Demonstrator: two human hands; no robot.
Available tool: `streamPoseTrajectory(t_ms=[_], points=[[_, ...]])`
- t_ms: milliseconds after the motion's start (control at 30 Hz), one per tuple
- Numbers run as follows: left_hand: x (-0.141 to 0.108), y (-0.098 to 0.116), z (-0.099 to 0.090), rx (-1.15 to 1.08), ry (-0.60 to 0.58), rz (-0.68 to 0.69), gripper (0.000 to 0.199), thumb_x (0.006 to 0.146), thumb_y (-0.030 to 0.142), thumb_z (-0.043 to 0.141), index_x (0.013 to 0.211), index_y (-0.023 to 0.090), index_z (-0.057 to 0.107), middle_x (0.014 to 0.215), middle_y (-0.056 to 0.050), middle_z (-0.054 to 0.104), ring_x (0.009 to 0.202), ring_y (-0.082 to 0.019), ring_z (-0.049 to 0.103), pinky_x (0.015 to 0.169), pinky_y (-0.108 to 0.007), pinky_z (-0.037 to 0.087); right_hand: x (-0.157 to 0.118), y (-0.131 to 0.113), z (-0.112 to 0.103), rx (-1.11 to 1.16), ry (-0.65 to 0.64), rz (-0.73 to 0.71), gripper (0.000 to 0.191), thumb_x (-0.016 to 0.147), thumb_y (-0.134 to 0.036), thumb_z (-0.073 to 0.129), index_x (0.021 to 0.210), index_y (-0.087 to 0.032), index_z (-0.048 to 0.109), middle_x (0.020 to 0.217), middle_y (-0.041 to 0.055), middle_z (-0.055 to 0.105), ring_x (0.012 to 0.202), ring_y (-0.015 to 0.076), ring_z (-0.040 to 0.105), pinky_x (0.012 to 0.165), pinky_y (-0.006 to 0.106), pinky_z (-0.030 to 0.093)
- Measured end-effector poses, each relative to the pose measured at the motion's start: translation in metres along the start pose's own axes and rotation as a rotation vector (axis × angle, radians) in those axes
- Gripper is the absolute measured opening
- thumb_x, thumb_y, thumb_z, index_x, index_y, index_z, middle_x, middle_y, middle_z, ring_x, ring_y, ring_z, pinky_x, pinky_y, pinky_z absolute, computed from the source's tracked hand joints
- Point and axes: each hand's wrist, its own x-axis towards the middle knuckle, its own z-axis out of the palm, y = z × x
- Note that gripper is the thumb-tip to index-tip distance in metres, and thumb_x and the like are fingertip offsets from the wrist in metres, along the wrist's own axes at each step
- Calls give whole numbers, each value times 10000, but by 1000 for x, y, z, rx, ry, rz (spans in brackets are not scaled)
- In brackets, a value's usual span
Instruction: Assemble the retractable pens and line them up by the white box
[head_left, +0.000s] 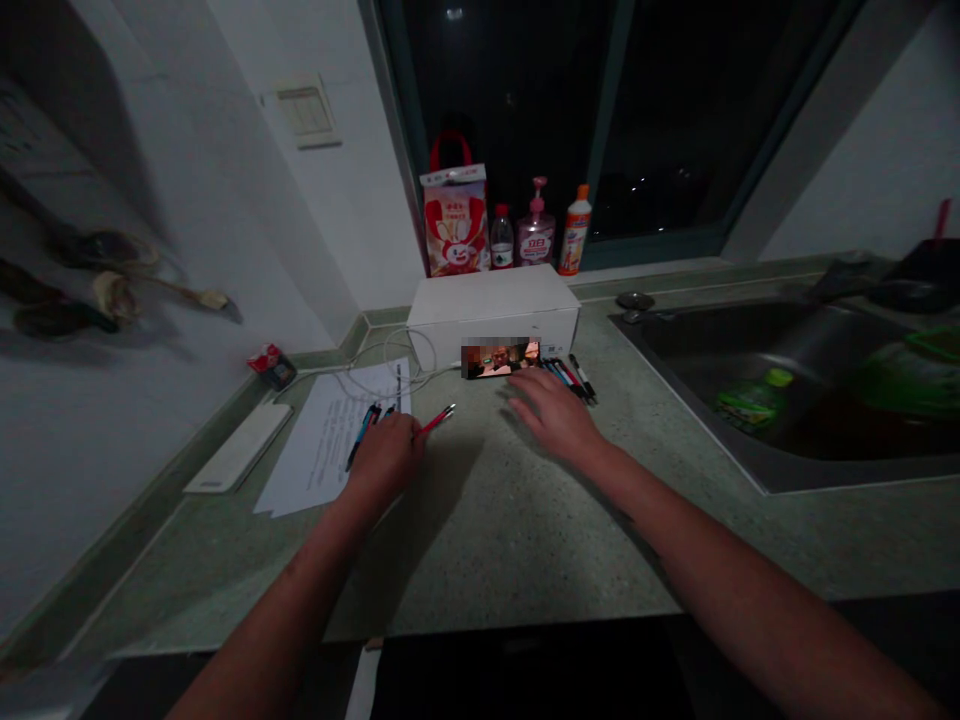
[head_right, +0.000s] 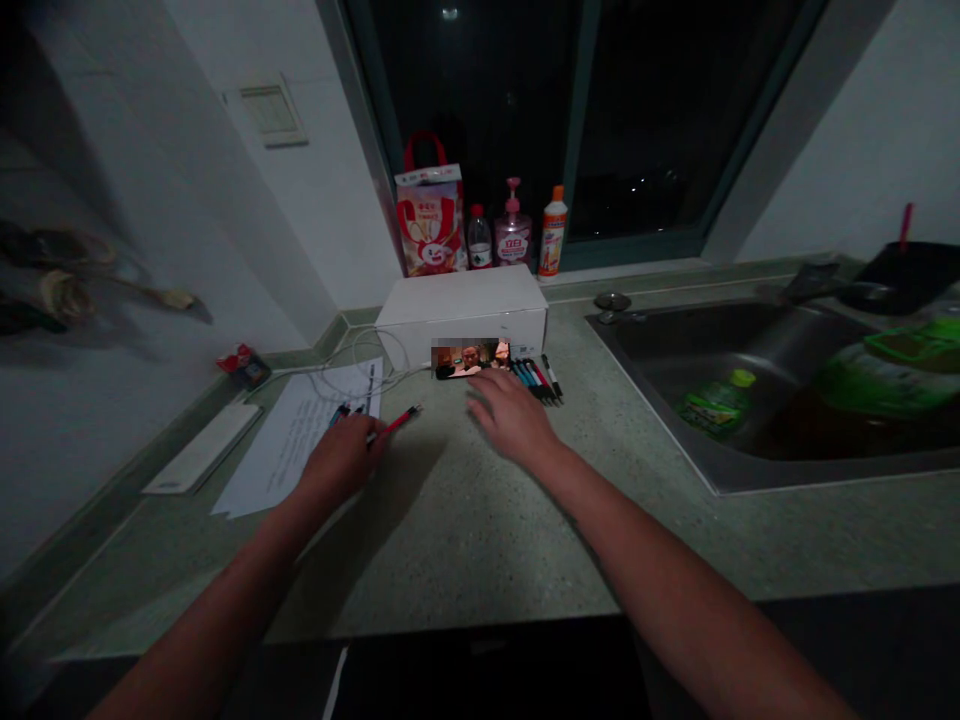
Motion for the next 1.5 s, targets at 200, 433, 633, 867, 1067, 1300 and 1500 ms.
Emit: streamPoseTrajectory(t_ms=[200, 433, 633, 867, 1067, 1300, 1500], points=[[20, 59, 4, -328, 111, 388, 161, 995, 265, 583, 1070, 203, 711, 1046, -90, 741, 992, -240, 676, 859, -343, 513, -1, -16, 4, 96, -287, 3, 255, 1034, -262, 545, 1187, -185, 735, 1119, 130, 745, 1067, 263, 673, 968, 417, 495], [38, 54, 27, -539, 106, 375, 208, 952, 236, 618, 1085, 243, 779, 1061, -60, 781, 1009, -231, 702, 927, -352, 532, -4, 24, 0, 467, -346, 231, 280, 1014, -341, 542, 1009, -185, 775, 821, 33, 729, 770, 183, 651, 732, 292, 481], [32, 52, 30, -736, -18, 220, 287, 965, 292, 529, 1012, 232, 805, 848, -28, 797, 845, -221, 723, 853, -341, 542, -2, 21, 2, 478, -257, 191, 223, 973, -331, 610, 1008, -202, 789, 943, 66, 764, 874, 203, 672, 820, 334, 504], [35, 56, 37, -830, 1, 196, 217, 937, 233, 588, 1022, 223, 788, 888, -24, 791, 830, -197, 712, 820, -311, 530, -5, 20, 2, 421, -297, 232, 243, 983, -363, 597, 1046, -208, 774, 875, 49, 750, 815, 202, 673, 779, 328, 504], [37, 55, 42, -858, 70, 150, 165, 905, 213, 670, 1021, 234, 785, 1045, -42, 798, 920, -207, 714, 915, -349, 554, -7, 21, 8, 451, -216, 264, 166, 922, -335, 678, 990, -209, 759, 1006, 69, 760, 937, 214, 683, 861, 340, 508], [36, 55, 42, -887, 95, 124, 151, 909, 233, 672, 1015, 228, 779, 1005, -44, 797, 891, -204, 718, 903, -361, 564, -7, 21, 11, 504, -276, 352, 283, 976, -421, 585, 878, -200, 731, 805, 38, 719, 766, 193, 656, 751, 327, 501], [35, 56, 38, -917, 100, 96, 141, 905, 229, 664, 994, 229, 773, 985, -28, 800, 874, -194, 724, 863, -331, 570, -7, 20, 13, 543, -296, 374, 371, 1001, -480, 529, 870, -198, 732, 701, 13, 672, 675, 175, 610, 695, 310, 479]])
